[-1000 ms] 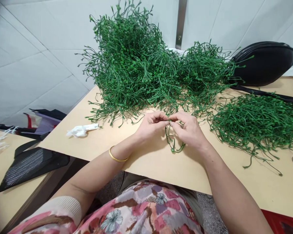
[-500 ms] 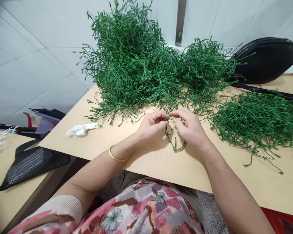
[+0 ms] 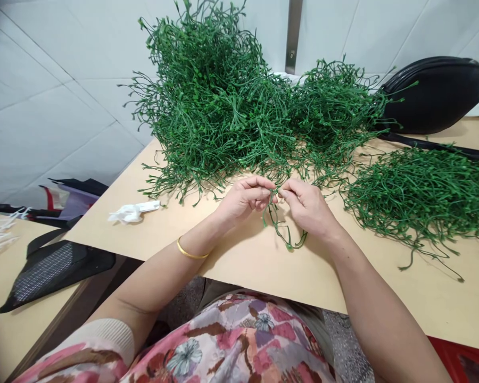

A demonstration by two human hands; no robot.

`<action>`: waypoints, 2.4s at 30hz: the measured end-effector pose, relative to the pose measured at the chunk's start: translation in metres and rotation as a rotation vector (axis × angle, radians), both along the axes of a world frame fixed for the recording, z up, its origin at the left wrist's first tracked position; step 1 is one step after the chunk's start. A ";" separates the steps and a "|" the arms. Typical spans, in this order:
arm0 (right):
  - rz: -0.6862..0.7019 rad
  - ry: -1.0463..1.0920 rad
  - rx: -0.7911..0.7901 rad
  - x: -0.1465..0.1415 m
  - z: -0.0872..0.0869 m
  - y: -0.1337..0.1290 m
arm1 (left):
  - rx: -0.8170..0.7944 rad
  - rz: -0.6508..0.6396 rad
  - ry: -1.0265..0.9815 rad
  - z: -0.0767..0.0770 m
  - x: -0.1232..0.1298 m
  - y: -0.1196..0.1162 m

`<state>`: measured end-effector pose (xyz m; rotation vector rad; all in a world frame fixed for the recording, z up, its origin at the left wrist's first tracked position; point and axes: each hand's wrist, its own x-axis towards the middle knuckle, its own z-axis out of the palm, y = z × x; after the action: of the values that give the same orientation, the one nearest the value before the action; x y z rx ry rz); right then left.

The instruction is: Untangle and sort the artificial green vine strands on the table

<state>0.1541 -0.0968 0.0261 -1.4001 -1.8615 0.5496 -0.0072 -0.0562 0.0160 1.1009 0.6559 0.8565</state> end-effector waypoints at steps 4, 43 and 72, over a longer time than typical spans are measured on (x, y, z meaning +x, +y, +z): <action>-0.001 0.028 -0.028 0.001 0.000 0.000 | 0.013 0.005 -0.013 -0.001 0.000 0.001; 0.116 0.208 -0.066 -0.005 0.001 -0.004 | -0.042 -0.003 -0.079 0.005 -0.001 -0.002; -0.293 -0.035 0.079 0.036 0.040 -0.018 | 0.449 0.471 0.188 -0.002 0.000 0.001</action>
<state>0.1897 -0.1149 0.0656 -1.6011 -1.6454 0.3035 -0.0073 -0.0552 0.0141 1.4690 0.9283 1.3608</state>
